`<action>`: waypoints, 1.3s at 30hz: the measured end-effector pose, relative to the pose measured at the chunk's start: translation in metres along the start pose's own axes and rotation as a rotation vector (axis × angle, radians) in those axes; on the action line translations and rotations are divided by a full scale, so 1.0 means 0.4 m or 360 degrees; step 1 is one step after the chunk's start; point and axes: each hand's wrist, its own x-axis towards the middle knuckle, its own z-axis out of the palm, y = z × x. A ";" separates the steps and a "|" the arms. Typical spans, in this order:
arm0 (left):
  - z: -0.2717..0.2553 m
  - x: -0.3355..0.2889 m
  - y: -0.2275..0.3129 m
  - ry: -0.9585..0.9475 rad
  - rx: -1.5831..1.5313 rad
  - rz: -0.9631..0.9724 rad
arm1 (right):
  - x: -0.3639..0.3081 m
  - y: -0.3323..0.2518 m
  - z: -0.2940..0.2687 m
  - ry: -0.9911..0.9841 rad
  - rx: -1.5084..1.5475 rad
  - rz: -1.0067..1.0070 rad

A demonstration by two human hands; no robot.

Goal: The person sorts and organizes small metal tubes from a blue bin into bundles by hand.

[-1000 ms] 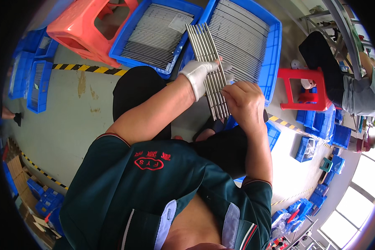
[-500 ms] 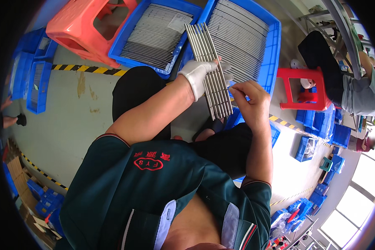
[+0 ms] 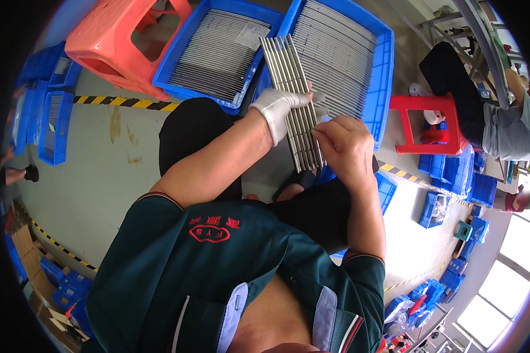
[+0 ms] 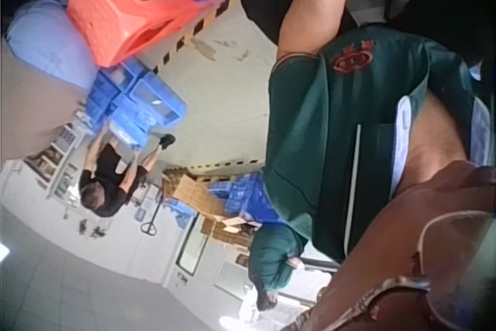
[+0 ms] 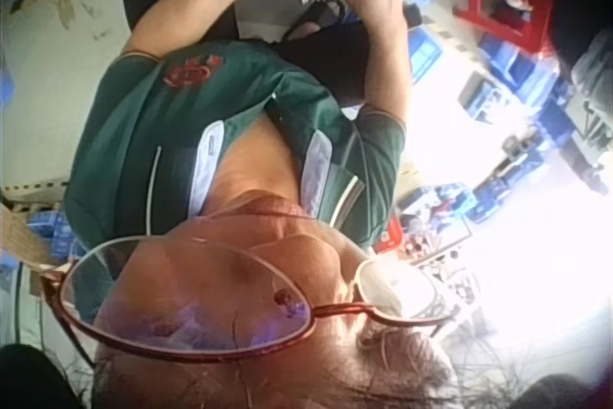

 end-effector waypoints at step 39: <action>0.003 -0.017 0.012 -0.0116 -0.0095 0.0066 | -0.010 -0.015 -0.016 0.0214 -0.0170 0.0021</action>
